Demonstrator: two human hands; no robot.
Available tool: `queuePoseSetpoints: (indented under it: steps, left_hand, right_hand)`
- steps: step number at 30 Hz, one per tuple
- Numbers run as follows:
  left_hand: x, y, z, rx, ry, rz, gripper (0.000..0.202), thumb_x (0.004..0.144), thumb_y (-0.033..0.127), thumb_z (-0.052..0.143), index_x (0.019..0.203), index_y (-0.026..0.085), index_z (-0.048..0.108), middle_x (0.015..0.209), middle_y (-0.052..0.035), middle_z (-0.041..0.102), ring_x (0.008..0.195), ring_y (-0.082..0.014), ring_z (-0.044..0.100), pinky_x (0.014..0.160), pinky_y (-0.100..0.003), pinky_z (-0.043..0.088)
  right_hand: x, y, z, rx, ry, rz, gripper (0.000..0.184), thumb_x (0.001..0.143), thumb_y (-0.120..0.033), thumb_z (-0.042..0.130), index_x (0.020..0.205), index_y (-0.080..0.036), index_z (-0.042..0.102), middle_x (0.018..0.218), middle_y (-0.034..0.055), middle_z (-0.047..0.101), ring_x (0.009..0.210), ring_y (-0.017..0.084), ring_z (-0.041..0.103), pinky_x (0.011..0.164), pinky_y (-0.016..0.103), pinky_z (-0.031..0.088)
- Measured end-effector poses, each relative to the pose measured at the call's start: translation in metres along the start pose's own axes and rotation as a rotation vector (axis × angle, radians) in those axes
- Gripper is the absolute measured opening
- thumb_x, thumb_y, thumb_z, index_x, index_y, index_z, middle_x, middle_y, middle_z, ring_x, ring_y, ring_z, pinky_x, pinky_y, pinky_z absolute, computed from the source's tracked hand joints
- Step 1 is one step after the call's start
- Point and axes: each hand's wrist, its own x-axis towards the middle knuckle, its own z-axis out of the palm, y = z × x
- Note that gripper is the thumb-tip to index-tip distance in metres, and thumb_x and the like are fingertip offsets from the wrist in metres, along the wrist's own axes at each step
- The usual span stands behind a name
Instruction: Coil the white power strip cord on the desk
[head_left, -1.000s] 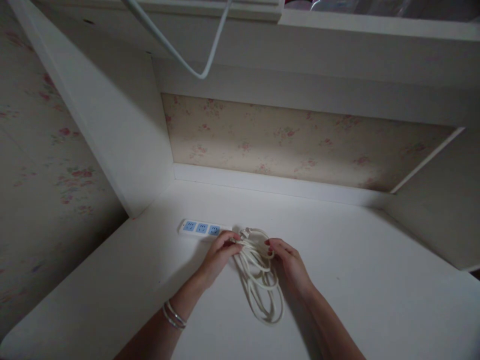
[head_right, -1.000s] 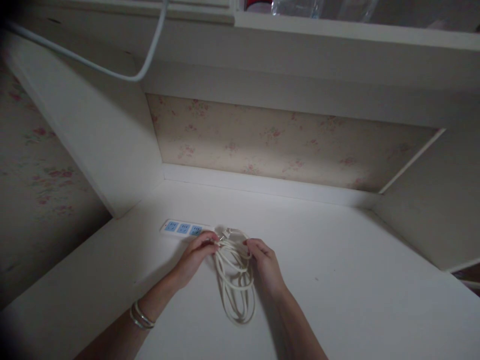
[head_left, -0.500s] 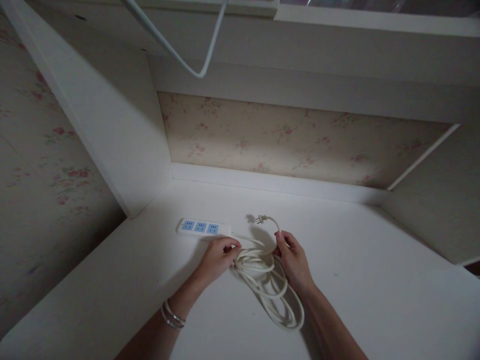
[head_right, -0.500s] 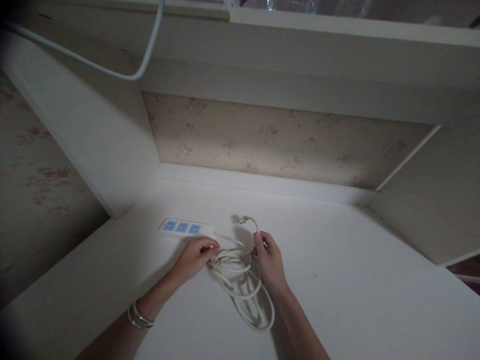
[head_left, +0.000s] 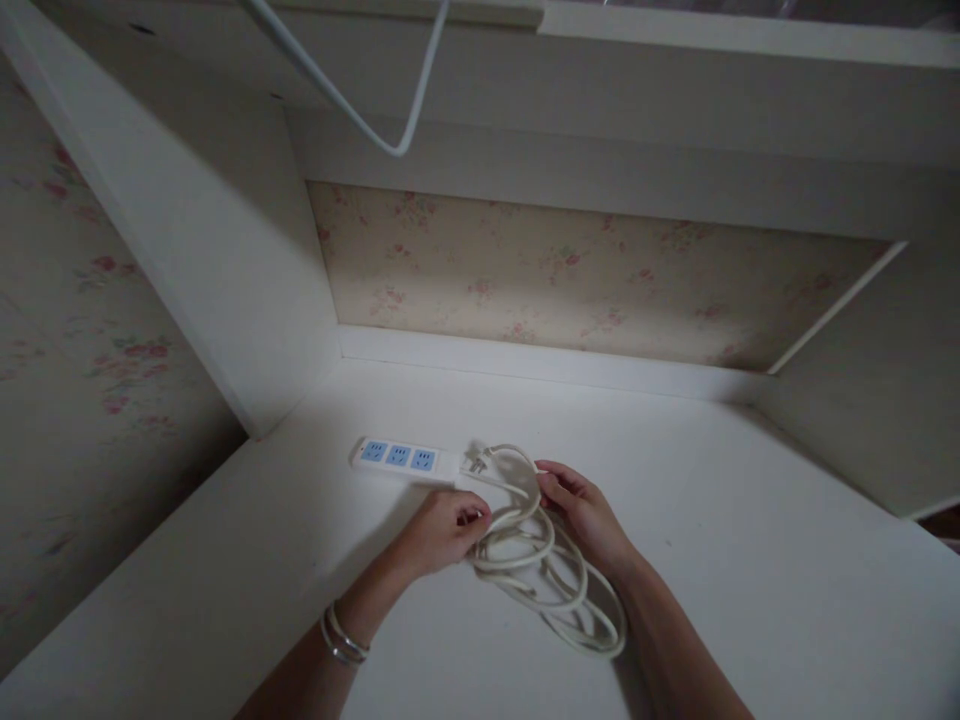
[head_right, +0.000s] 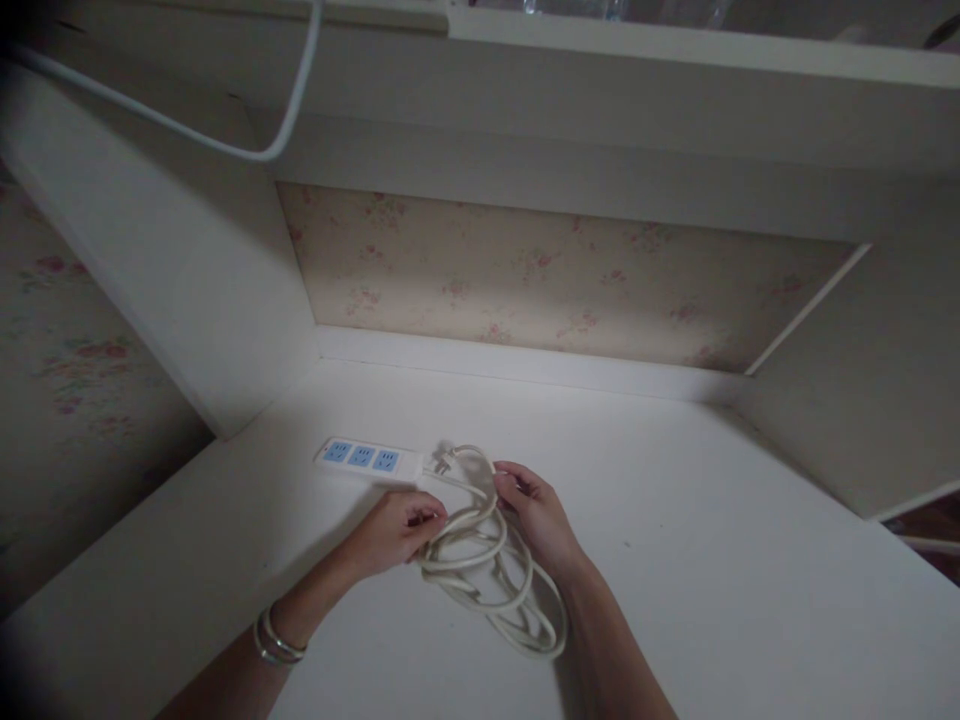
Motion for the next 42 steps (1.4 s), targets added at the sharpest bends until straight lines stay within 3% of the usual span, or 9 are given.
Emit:
queuePoseSetpoints:
  steps: [5,12,15,17,21,24,29,36,42]
  left_hand:
    - [0.001,-0.003,0.0,0.097,0.155,0.092,0.015,0.08,0.022,0.055,0.077,0.018,0.068,0.084,-0.0049,0.063,0.066,-0.0125,0.057,0.059,-0.022,0.044]
    - [0.002,-0.012,-0.007,0.343,0.259,0.129,0.031,0.083,0.013,0.048,0.106,0.023,0.065,0.12,-0.0051,0.06,0.101,-0.0183,0.06,0.091,-0.031,0.046]
    - [0.003,-0.016,-0.01,0.437,0.232,0.135,0.033,0.084,0.013,0.047,0.111,0.024,0.064,0.122,-0.0047,0.061,0.112,-0.0201,0.055,0.101,-0.035,0.041]
    - [0.003,-0.018,-0.011,0.5,0.244,0.139,0.036,0.085,0.012,0.046,0.115,0.022,0.062,0.125,-0.0058,0.06,0.115,-0.0207,0.054,0.103,-0.036,0.039]
    - [0.003,-0.02,-0.017,0.623,0.278,0.127,0.038,0.087,0.01,0.041,0.118,0.019,0.06,0.127,-0.0079,0.059,0.118,-0.0212,0.052,0.105,-0.038,0.035]
    - [0.002,-0.021,-0.022,0.668,0.341,0.067,0.036,0.087,0.012,0.042,0.117,0.021,0.06,0.126,-0.0075,0.059,0.116,-0.0218,0.052,0.103,-0.038,0.035]
    - [0.001,-0.022,-0.026,0.732,0.416,-0.01,0.034,0.086,0.013,0.046,0.115,0.022,0.06,0.123,-0.007,0.061,0.111,-0.0235,0.054,0.098,-0.038,0.036]
    - [0.0,-0.021,-0.027,0.823,0.493,-0.053,0.032,0.087,0.016,0.045,0.114,0.023,0.06,0.123,-0.0059,0.061,0.106,-0.0246,0.056,0.095,-0.038,0.035]
    - [-0.002,-0.017,-0.027,0.867,0.514,-0.073,0.029,0.087,0.018,0.045,0.112,0.022,0.06,0.118,-0.0066,0.063,0.1,-0.0246,0.057,0.088,-0.036,0.035]
  right_hand:
    - [0.001,-0.001,-0.006,-0.168,0.044,-0.048,0.039,0.066,-0.045,0.076,0.092,-0.019,0.066,0.074,0.0016,0.067,0.064,0.015,0.059,0.061,0.027,0.043]
    - [-0.017,-0.025,-0.005,-0.524,0.292,-0.43,0.028,0.076,-0.047,0.066,0.086,-0.021,0.066,0.074,0.0021,0.063,0.064,0.016,0.055,0.062,0.029,0.042]
    - [-0.041,-0.029,0.018,-0.671,0.175,-0.605,0.017,0.084,-0.038,0.059,0.085,-0.023,0.066,0.081,0.005,0.065,0.074,0.019,0.058,0.068,0.031,0.045]
    - [-0.058,-0.023,0.038,-0.894,0.0,-0.744,0.013,0.085,-0.032,0.059,0.094,-0.025,0.066,0.091,0.0063,0.067,0.084,0.021,0.06,0.074,0.033,0.047]
    - [-0.072,0.003,0.065,-1.379,-0.311,-0.911,0.05,0.078,-0.029,0.068,0.126,-0.03,0.054,0.125,0.0067,0.059,0.11,0.029,0.054,0.095,0.044,0.041]
    - [-0.066,0.015,0.064,-1.547,-0.346,-0.95,0.051,0.079,-0.014,0.062,0.127,-0.032,0.053,0.119,0.0031,0.064,0.104,0.024,0.059,0.109,0.048,0.024]
    - [-0.049,0.0,0.038,-1.622,-0.116,-0.931,0.044,0.073,0.001,0.05,0.095,-0.033,0.067,0.097,-0.0034,0.071,0.104,0.023,0.059,0.113,0.056,-0.002]
    - [-0.035,-0.011,0.0,-1.742,0.188,-0.818,0.039,0.068,0.002,0.043,0.083,-0.028,0.064,0.105,-0.0001,0.069,0.112,0.028,0.053,0.109,0.062,0.007]
    - [-0.026,-0.003,0.0,-1.676,0.322,-0.784,0.036,0.071,0.0,0.043,0.088,-0.025,0.063,0.125,0.0059,0.057,0.113,0.027,0.051,0.105,0.054,0.026]
